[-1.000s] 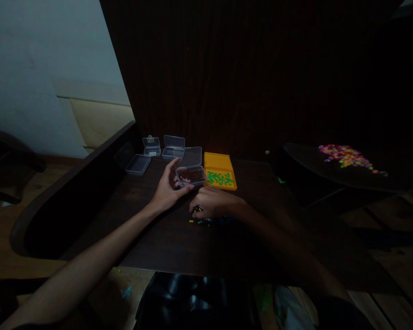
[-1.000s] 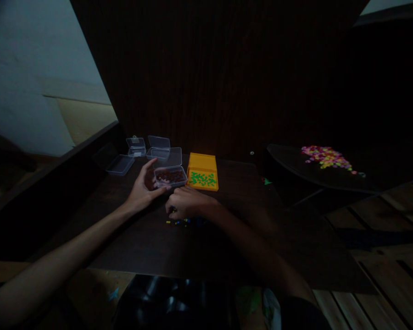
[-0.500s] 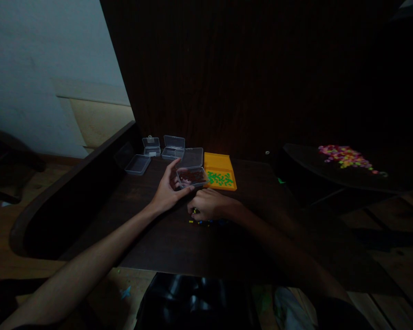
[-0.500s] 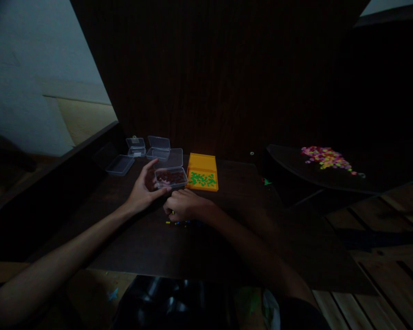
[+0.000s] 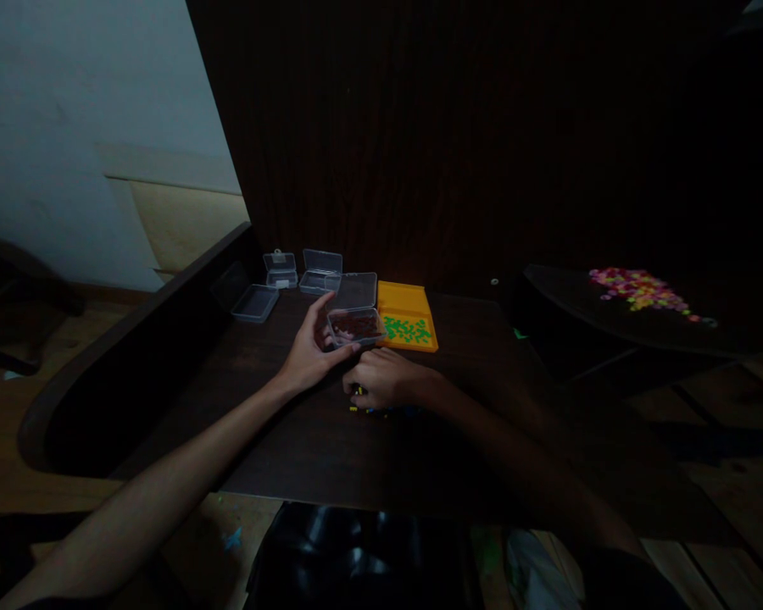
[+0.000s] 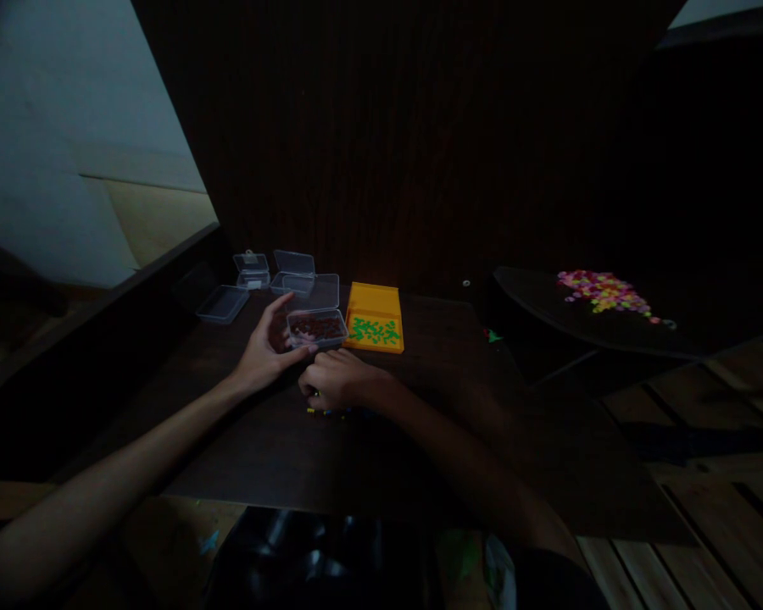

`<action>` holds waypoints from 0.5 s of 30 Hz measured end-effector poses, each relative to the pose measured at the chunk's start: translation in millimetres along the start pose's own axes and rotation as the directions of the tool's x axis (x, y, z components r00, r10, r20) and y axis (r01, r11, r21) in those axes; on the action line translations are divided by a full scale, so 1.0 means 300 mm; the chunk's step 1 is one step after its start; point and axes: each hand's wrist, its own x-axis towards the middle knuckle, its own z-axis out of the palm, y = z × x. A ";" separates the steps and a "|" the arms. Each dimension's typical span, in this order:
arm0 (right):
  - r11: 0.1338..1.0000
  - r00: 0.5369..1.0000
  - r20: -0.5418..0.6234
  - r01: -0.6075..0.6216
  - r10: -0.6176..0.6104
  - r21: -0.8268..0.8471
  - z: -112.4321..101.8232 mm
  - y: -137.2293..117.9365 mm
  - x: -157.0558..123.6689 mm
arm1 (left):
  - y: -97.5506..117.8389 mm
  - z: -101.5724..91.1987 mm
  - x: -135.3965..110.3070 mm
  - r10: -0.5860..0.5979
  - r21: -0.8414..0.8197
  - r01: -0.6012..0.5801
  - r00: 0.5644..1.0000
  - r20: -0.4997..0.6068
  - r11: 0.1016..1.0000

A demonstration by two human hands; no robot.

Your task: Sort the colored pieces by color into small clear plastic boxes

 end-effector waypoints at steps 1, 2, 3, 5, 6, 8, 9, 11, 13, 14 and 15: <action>1.000 1.000 -0.002 -0.001 0.001 -0.003 0.001 -0.001 0.000 | 0.000 0.000 0.000 0.001 0.005 -0.001 1.000 0.001 1.000; 1.000 1.000 -0.004 -0.001 0.001 -0.006 0.002 -0.001 0.000 | 0.001 0.000 0.001 0.003 0.007 -0.003 1.000 0.001 1.000; 1.000 1.000 -0.004 0.000 0.000 -0.007 0.003 -0.001 0.000 | 0.002 0.000 0.001 0.006 0.005 -0.006 1.000 0.001 1.000; 1.000 1.000 0.001 0.001 -0.001 -0.007 0.004 0.000 0.001 | 0.004 0.000 0.001 0.014 -0.003 -0.014 1.000 0.003 1.000; 1.000 1.000 0.003 0.003 -0.003 -0.006 0.004 0.000 0.002 | 0.004 0.001 0.001 0.018 -0.007 -0.018 1.000 0.004 1.000; 1.000 1.000 0.007 0.008 -0.008 -0.006 0.005 0.000 0.004 | 0.005 0.001 0.000 0.021 -0.012 -0.021 1.000 0.008 1.000; 1.000 1.000 0.009 0.014 -0.014 -0.005 0.006 0.001 0.005 | 0.005 0.001 0.000 0.022 -0.013 -0.022 1.000 0.008 1.000; 1.000 1.000 0.014 0.025 -0.025 -0.003 0.009 0.000 0.005 | 0.005 0.001 0.000 0.024 -0.013 -0.024 1.000 0.007 1.000; 0.999 0.999 0.012 0.034 -0.034 0.003 0.011 -0.002 0.005 | 0.004 0.000 0.000 0.025 -0.010 -0.025 1.000 0.009 1.000; 0.999 0.999 0.008 0.039 -0.039 0.006 0.010 -0.003 0.004 | 0.004 0.000 0.000 0.024 -0.008 -0.024 1.000 0.010 1.000; 0.999 0.999 0.003 0.043 -0.043 0.010 0.007 -0.005 0.003 | 0.004 0.000 0.000 0.022 -0.007 -0.022 1.000 0.010 1.000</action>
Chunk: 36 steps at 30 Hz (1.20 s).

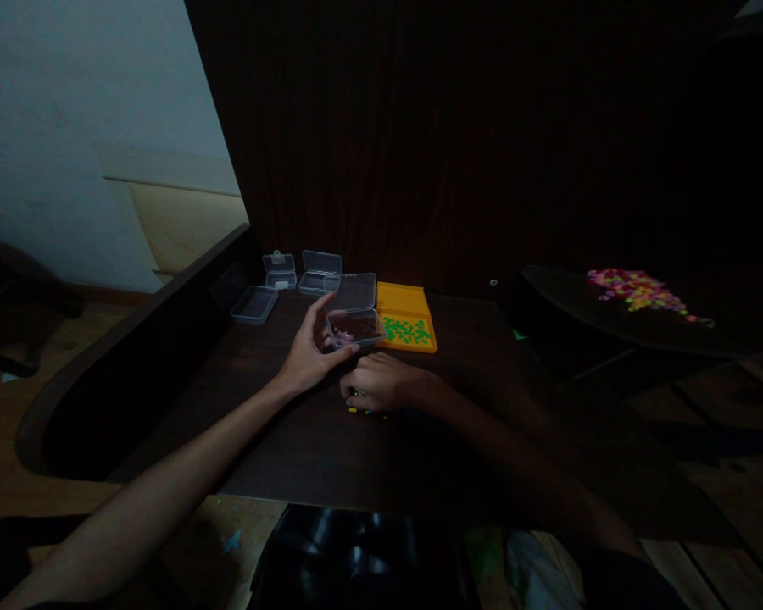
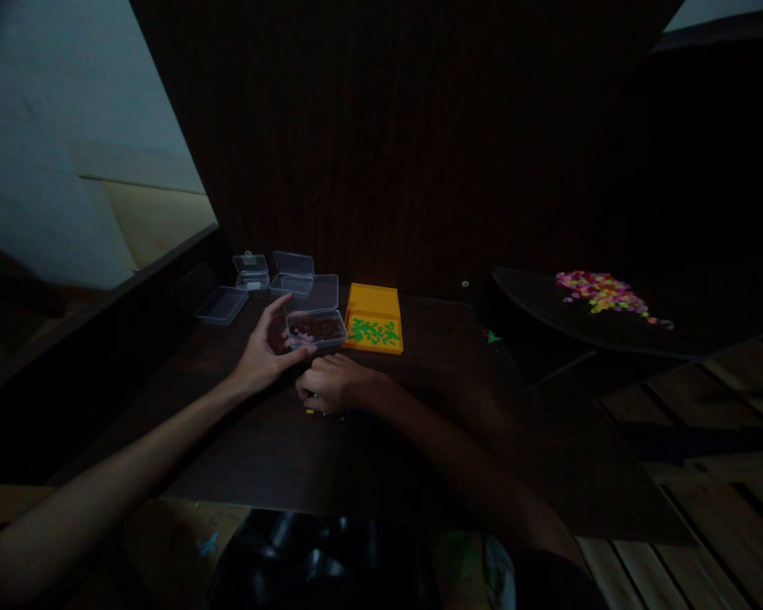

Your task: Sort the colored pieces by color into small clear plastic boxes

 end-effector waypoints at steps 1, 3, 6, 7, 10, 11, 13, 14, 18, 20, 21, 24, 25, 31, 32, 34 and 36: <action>1.000 1.000 -0.006 0.006 -0.006 0.006 -0.006 -0.002 -0.002 | 0.000 0.000 0.000 -0.003 0.000 0.003 1.000 -0.001 1.000; 0.999 0.999 -0.031 0.025 -0.024 0.038 -0.028 -0.005 -0.009 | 0.000 -0.001 0.001 -0.008 -0.003 0.008 1.000 -0.003 1.000; 0.986 0.992 -0.098 0.087 -0.073 0.141 -0.080 -0.005 -0.030 | -0.002 -0.001 0.001 -0.011 -0.012 0.011 1.000 -0.005 1.000; 0.978 0.989 -0.117 0.109 -0.088 0.180 -0.099 -0.003 -0.040 | -0.003 -0.001 0.001 -0.006 -0.014 0.006 1.000 -0.001 1.000; 0.955 0.978 -0.201 0.104 -0.047 0.279 -0.153 0.011 -0.077 | -0.002 0.005 -0.004 0.016 -0.025 -0.015 1.000 0.024 1.000; 0.949 0.972 -0.233 0.092 -0.020 0.300 -0.168 0.017 -0.090 | 0.001 0.008 -0.007 0.020 -0.027 -0.019 0.999 0.035 0.999; 0.946 0.956 -0.290 0.065 0.032 0.319 -0.187 0.032 -0.110 | 0.008 0.017 -0.015 0.017 -0.031 -0.015 0.998 0.058 0.999; 0.947 0.948 -0.312 0.051 0.054 0.317 -0.193 0.039 -0.116 | 0.012 0.022 -0.019 0.014 -0.034 -0.012 0.997 0.073 0.999; 0.967 0.925 -0.361 -0.028 0.121 0.253 -0.187 0.055 -0.108 | 0.027 0.039 -0.034 0.011 -0.039 -0.005 0.989 0.148 0.999; 0.976 0.926 -0.351 -0.068 0.139 0.208 -0.174 0.056 -0.092 | 0.030 0.042 -0.039 0.010 -0.037 -0.003 0.984 0.180 0.999; 0.980 0.930 -0.340 -0.078 0.138 0.185 -0.166 0.056 -0.084 | 0.030 0.042 -0.040 0.007 -0.033 -0.001 0.981 0.193 0.999; 0.988 0.944 -0.310 -0.073 0.112 0.134 -0.147 0.057 -0.066 | 0.026 0.041 -0.043 0.003 -0.014 0.000 0.975 0.220 1.000; 0.990 0.948 -0.301 -0.064 0.100 0.128 -0.142 0.058 -0.063 | 0.024 0.040 -0.044 0.001 -0.010 0.001 0.974 0.228 1.000; 0.989 0.957 -0.284 -0.020 0.062 0.147 -0.132 0.067 -0.058 | 0.029 0.042 -0.049 0.002 -0.012 0.001 0.965 0.261 1.000; 0.989 0.957 -0.281 -0.023 0.065 0.149 -0.132 0.067 -0.057 | 0.029 0.042 -0.049 0.001 -0.010 0.002 0.964 0.264 1.000; 0.988 0.959 -0.275 -0.027 0.068 0.149 -0.129 0.068 -0.055 | 0.028 0.042 -0.048 -0.005 -0.006 0.007 0.964 0.268 1.000; 0.988 0.960 -0.273 -0.022 0.063 0.151 -0.126 0.070 -0.053 | 0.025 0.041 -0.048 -0.011 -0.015 0.015 0.963 0.271 1.000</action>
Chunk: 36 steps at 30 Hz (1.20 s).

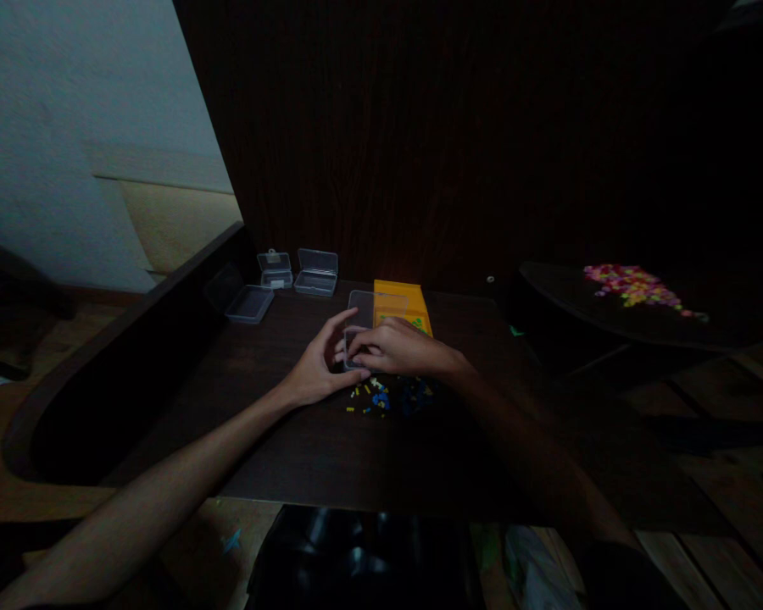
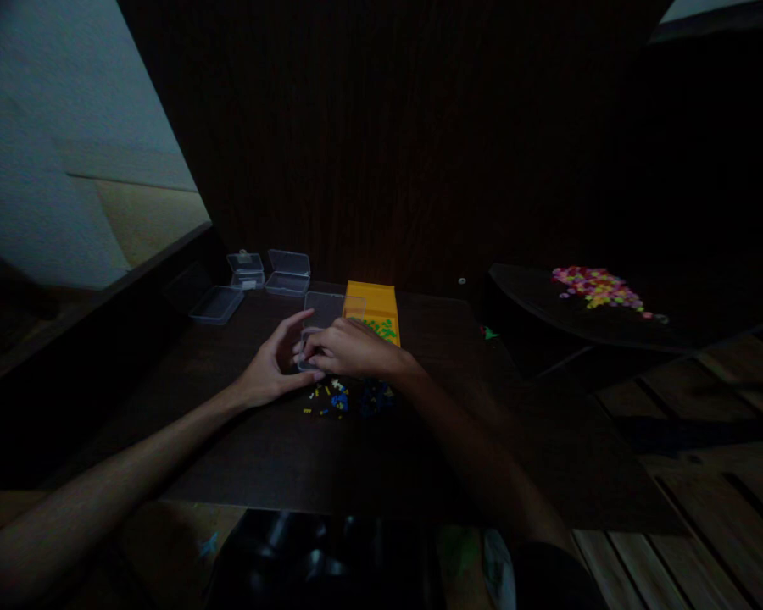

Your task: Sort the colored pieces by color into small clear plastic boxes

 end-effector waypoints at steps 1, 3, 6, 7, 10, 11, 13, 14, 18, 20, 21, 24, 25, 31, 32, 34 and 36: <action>1.000 1.000 -0.002 0.004 -0.004 0.002 0.002 0.001 0.001 | -0.002 0.000 0.000 -0.004 -0.009 0.004 1.000 0.000 1.000; 1.000 1.000 -0.008 0.012 -0.012 0.005 0.004 0.004 0.001 | -0.004 0.000 0.000 -0.019 -0.024 0.019 1.000 0.001 1.000; 1.000 1.000 -0.009 0.013 -0.013 0.009 0.002 0.006 0.001 | -0.001 0.001 -0.001 -0.037 -0.031 0.037 0.999 0.000 0.999; 1.000 1.000 -0.007 0.011 -0.011 0.010 0.000 0.006 0.001 | 0.000 0.001 -0.001 -0.037 -0.031 0.037 0.999 0.002 0.999; 1.000 1.000 -0.006 -0.001 0.001 0.003 -0.003 0.007 -0.001 | 0.002 0.000 -0.001 -0.025 -0.015 0.025 1.000 0.006 1.000; 1.000 1.000 -0.008 -0.006 0.006 -0.005 -0.004 0.007 -0.002 | 0.001 -0.001 -0.001 -0.020 -0.005 0.020 1.000 0.008 1.000; 1.000 1.000 -0.019 -0.014 0.013 -0.022 -0.004 0.006 -0.002 | -0.001 -0.003 -0.001 -0.011 0.014 0.011 1.000 0.009 1.000; 1.000 0.999 -0.029 -0.015 0.014 -0.026 -0.003 0.006 -0.003 | -0.003 -0.004 0.000 -0.008 0.019 0.007 1.000 0.008 1.000; 0.999 0.999 -0.043 -0.012 0.010 -0.031 -0.004 0.001 -0.002 | -0.003 -0.006 0.001 -0.009 -0.001 0.009 1.000 -0.004 1.000; 0.999 1.000 -0.025 -0.014 0.013 -0.048 -0.005 -0.001 -0.002 | -0.001 -0.006 0.003 -0.019 -0.023 0.018 1.000 -0.004 1.000; 0.998 1.000 -0.015 -0.013 0.012 -0.056 -0.006 -0.002 -0.002 | -0.001 -0.007 0.003 -0.023 -0.032 0.023 1.000 -0.001 0.999; 0.999 1.000 -0.001 0.002 -0.002 -0.045 -0.015 -0.003 -0.005 | -0.001 -0.007 0.005 -0.033 -0.048 0.033 0.999 -0.003 0.998; 0.999 1.000 -0.005 0.006 -0.006 -0.039 -0.020 -0.002 -0.007 | -0.001 -0.008 0.005 -0.035 -0.050 0.035 0.999 -0.009 0.998; 0.993 0.997 -0.045 -0.059 0.055 -0.103 -0.052 0.010 -0.023 | -0.003 -0.011 0.004 -0.051 -0.057 0.050 0.999 -0.019 0.997; 0.992 0.998 -0.036 -0.061 0.057 -0.112 -0.053 0.010 -0.024 | -0.002 -0.011 0.005 -0.051 -0.064 0.050 0.999 -0.018 0.997; 0.992 0.999 -0.011 -0.045 0.044 -0.122 -0.052 0.010 -0.025 | -0.004 -0.011 0.005 -0.049 -0.077 0.048 0.999 -0.016 0.996; 0.992 1.000 0.005 -0.028 0.029 -0.121 -0.049 0.008 -0.024 | -0.006 -0.012 0.006 -0.044 -0.088 0.042 0.999 -0.013 0.995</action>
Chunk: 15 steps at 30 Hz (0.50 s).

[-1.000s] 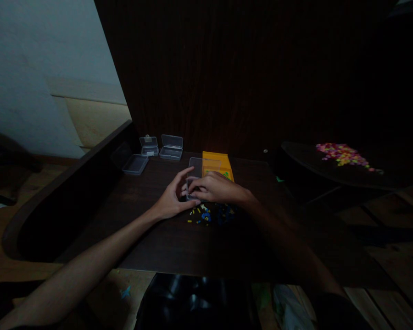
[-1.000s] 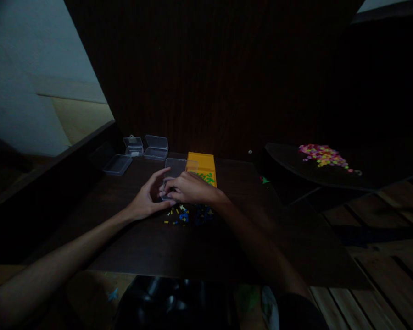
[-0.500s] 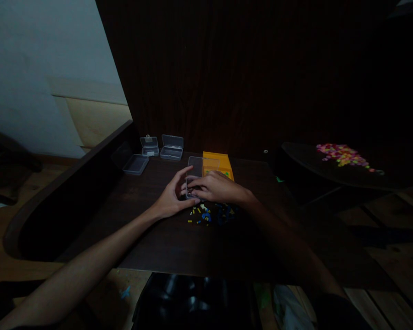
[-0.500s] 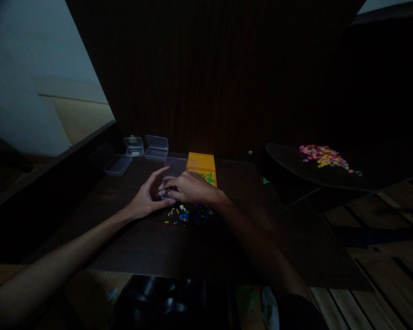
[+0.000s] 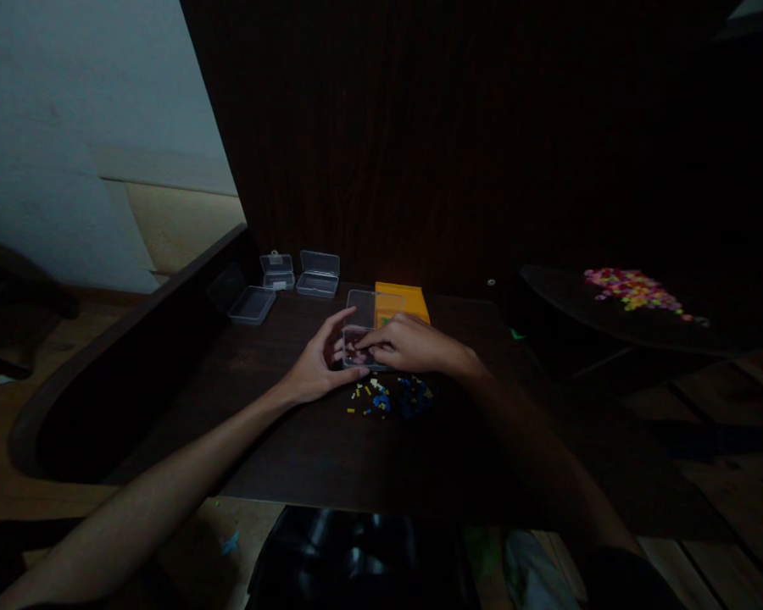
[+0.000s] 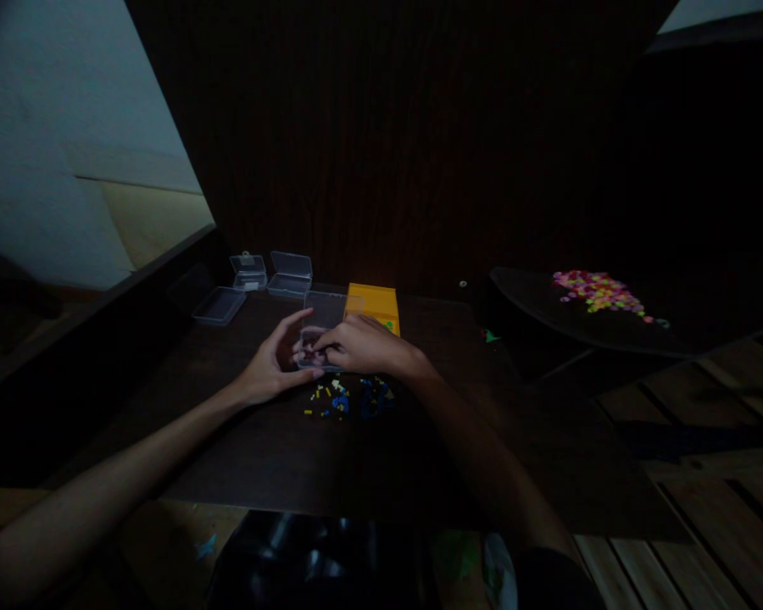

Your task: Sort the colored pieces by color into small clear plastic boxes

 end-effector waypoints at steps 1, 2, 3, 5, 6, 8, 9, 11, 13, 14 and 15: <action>1.000 1.000 0.003 0.005 -0.005 0.004 0.000 -0.001 0.000 | -0.001 0.000 0.000 0.003 -0.004 -0.003 1.000 0.000 1.000; 1.000 1.000 0.003 0.008 -0.008 0.009 -0.001 -0.001 0.000 | -0.002 -0.001 0.001 0.004 -0.007 -0.004 1.000 -0.002 1.000; 1.000 1.000 0.002 0.007 -0.007 0.014 -0.003 -0.001 0.000 | -0.003 -0.001 0.001 0.005 -0.008 -0.005 1.000 -0.004 1.000; 1.000 1.000 -0.001 -0.008 0.008 0.011 -0.010 0.003 -0.003 | -0.002 -0.002 0.001 0.004 -0.007 -0.004 1.000 -0.007 1.000; 1.000 1.000 -0.001 -0.021 0.021 0.004 -0.014 0.007 -0.006 | 0.000 -0.003 0.001 0.003 -0.006 -0.003 1.000 -0.009 1.000; 0.999 0.999 -0.007 -0.049 0.049 -0.008 -0.025 0.016 -0.012 | 0.002 -0.004 0.002 0.004 0.000 -0.004 1.000 -0.013 1.000; 0.998 0.998 -0.014 -0.058 0.058 -0.008 -0.031 0.022 -0.016 | 0.003 -0.005 0.003 0.006 0.004 -0.006 1.000 -0.019 1.000; 0.998 0.997 -0.038 -0.068 0.068 0.013 -0.044 0.031 -0.025 | 0.002 -0.006 0.005 0.013 0.009 -0.013 0.999 -0.030 1.000; 0.997 0.995 -0.064 -0.071 0.073 0.042 -0.059 0.037 -0.034 | 0.001 -0.006 0.007 0.024 0.008 -0.024 0.999 -0.039 1.000; 0.996 0.994 -0.074 -0.072 0.076 0.054 -0.067 0.037 -0.039 | -0.001 -0.006 0.008 0.031 0.007 -0.031 0.999 -0.044 0.999; 0.995 0.993 -0.086 -0.074 0.079 0.061 -0.074 0.036 -0.044 | -0.002 -0.006 0.009 0.037 0.006 -0.037 0.998 -0.048 0.999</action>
